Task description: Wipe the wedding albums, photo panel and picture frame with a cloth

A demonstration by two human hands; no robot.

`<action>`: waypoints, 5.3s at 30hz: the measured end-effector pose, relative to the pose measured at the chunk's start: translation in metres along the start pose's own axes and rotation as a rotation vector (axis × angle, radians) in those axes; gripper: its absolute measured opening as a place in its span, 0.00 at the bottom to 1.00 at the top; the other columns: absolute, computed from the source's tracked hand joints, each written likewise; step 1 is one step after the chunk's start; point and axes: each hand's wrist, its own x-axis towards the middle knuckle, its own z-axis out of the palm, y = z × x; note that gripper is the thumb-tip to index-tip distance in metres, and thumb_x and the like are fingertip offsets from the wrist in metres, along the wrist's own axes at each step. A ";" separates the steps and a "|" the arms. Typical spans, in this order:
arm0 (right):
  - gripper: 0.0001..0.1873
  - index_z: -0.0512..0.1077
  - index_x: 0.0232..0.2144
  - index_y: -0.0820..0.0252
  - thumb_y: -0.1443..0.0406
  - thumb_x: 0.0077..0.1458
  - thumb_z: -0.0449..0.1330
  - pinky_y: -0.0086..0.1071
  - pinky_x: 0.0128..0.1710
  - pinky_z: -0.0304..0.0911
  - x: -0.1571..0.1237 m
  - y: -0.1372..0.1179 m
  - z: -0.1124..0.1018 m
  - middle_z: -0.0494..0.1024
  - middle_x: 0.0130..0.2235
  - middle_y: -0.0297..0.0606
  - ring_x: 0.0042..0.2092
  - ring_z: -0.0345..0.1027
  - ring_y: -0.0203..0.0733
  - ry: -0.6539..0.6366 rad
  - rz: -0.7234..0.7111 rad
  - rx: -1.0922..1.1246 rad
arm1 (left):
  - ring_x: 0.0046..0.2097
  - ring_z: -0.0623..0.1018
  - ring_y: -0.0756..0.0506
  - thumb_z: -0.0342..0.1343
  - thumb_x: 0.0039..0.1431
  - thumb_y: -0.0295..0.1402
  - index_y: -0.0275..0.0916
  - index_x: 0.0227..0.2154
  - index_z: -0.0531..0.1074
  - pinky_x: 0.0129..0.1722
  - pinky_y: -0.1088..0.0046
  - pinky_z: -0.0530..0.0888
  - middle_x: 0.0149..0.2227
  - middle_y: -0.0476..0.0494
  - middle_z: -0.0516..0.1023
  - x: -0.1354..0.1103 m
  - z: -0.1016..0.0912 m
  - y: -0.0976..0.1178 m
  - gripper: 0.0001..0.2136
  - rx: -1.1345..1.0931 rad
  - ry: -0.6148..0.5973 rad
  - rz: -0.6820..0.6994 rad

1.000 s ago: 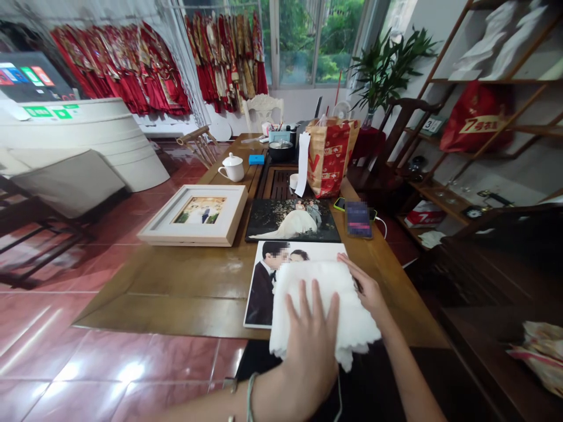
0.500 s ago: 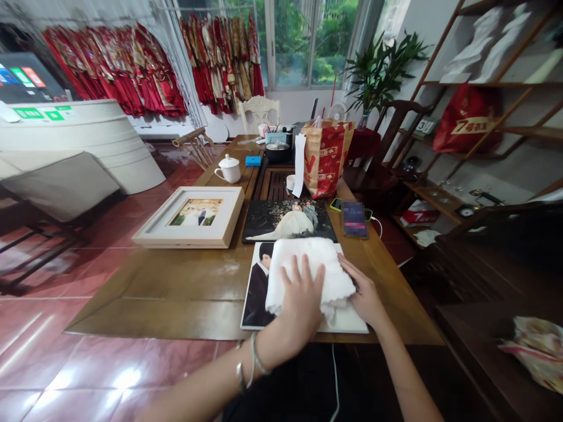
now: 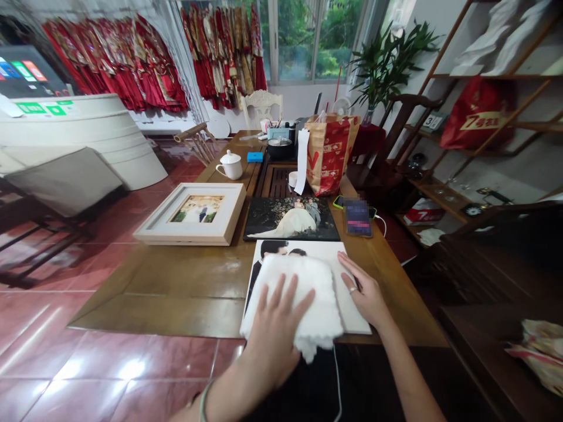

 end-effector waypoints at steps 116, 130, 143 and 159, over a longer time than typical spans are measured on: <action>0.26 0.68 0.55 0.56 0.68 0.52 0.54 0.46 0.60 0.57 0.001 0.005 0.001 0.68 0.59 0.42 0.60 0.61 0.49 0.053 -0.053 0.028 | 0.66 0.46 0.33 0.63 0.48 0.37 0.40 0.65 0.45 0.61 0.50 0.51 0.66 0.28 0.47 0.069 -0.011 0.019 0.44 0.128 0.036 -0.024; 0.20 0.68 0.54 0.54 0.62 0.60 0.52 0.46 0.60 0.57 0.000 -0.004 0.001 0.68 0.59 0.41 0.61 0.60 0.48 0.057 0.006 -0.051 | 0.67 0.48 0.39 0.57 0.45 0.19 0.46 0.63 0.50 0.61 0.53 0.52 0.67 0.39 0.48 0.124 -0.041 -0.031 0.42 0.111 -0.030 0.280; 0.20 0.68 0.54 0.54 0.61 0.61 0.51 0.47 0.61 0.55 0.001 -0.006 0.001 0.69 0.58 0.41 0.61 0.59 0.47 0.045 -0.014 -0.037 | 0.66 0.50 0.35 0.56 0.45 0.20 0.43 0.64 0.50 0.60 0.52 0.55 0.66 0.34 0.48 0.043 -0.020 -0.030 0.41 0.130 0.096 -0.280; 0.27 0.68 0.55 0.52 0.71 0.51 0.52 0.48 0.63 0.50 0.002 0.003 -0.003 0.68 0.59 0.38 0.63 0.56 0.47 -0.001 -0.021 0.149 | 0.65 0.46 0.26 0.65 0.46 0.45 0.28 0.63 0.50 0.58 0.44 0.55 0.64 0.17 0.48 0.062 0.002 0.055 0.47 0.173 0.154 -0.192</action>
